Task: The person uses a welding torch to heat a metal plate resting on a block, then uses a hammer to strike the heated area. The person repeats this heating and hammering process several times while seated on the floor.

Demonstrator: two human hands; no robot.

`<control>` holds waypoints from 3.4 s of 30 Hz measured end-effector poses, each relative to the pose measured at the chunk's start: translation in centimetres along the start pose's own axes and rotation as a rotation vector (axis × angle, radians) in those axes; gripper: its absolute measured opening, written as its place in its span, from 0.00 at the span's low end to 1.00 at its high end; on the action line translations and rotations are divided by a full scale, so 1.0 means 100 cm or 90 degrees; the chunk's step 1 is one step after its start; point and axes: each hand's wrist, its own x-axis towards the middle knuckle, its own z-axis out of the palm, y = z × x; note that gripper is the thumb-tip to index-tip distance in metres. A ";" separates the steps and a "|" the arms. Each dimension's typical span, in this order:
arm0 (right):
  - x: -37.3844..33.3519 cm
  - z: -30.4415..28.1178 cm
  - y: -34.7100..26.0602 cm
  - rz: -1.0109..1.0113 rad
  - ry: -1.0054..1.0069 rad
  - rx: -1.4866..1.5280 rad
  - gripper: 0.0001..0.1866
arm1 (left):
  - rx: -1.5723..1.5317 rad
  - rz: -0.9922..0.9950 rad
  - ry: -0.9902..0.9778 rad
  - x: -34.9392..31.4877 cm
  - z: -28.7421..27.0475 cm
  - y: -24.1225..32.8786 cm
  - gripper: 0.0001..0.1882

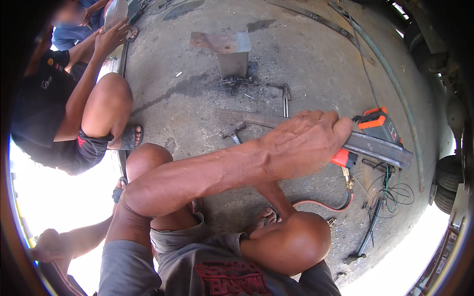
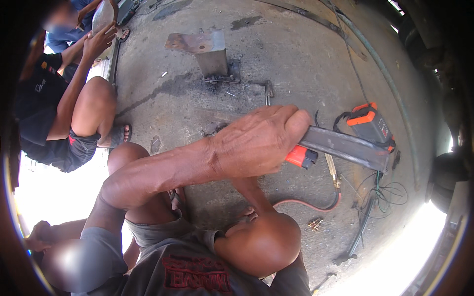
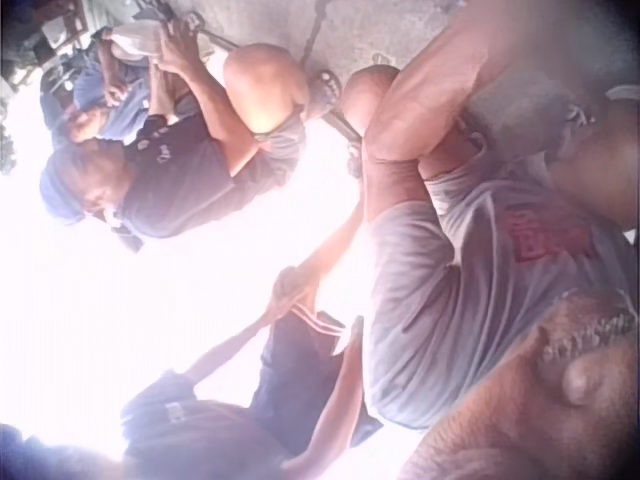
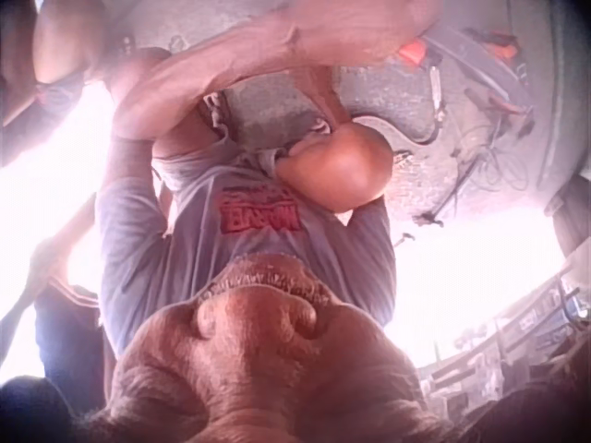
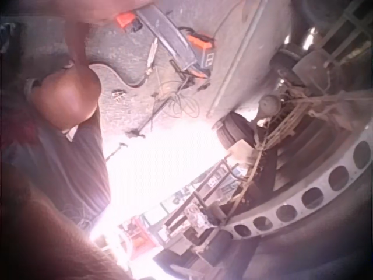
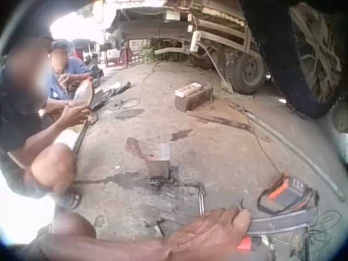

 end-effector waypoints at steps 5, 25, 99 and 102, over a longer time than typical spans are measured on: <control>0.001 0.023 -0.002 0.149 -0.032 -0.019 0.27 | 0.096 0.118 0.117 0.027 -0.009 0.007 0.10; -0.008 -0.073 -0.013 0.532 -0.096 0.339 0.20 | 0.041 0.105 0.127 0.027 0.015 -0.089 0.14; 0.019 -0.396 -0.119 0.138 0.575 0.489 0.21 | -0.008 -0.054 0.174 0.004 0.014 -0.088 0.15; 0.017 -0.367 -0.103 0.542 0.266 0.378 0.16 | 0.009 -0.069 0.144 -0.003 0.017 -0.087 0.15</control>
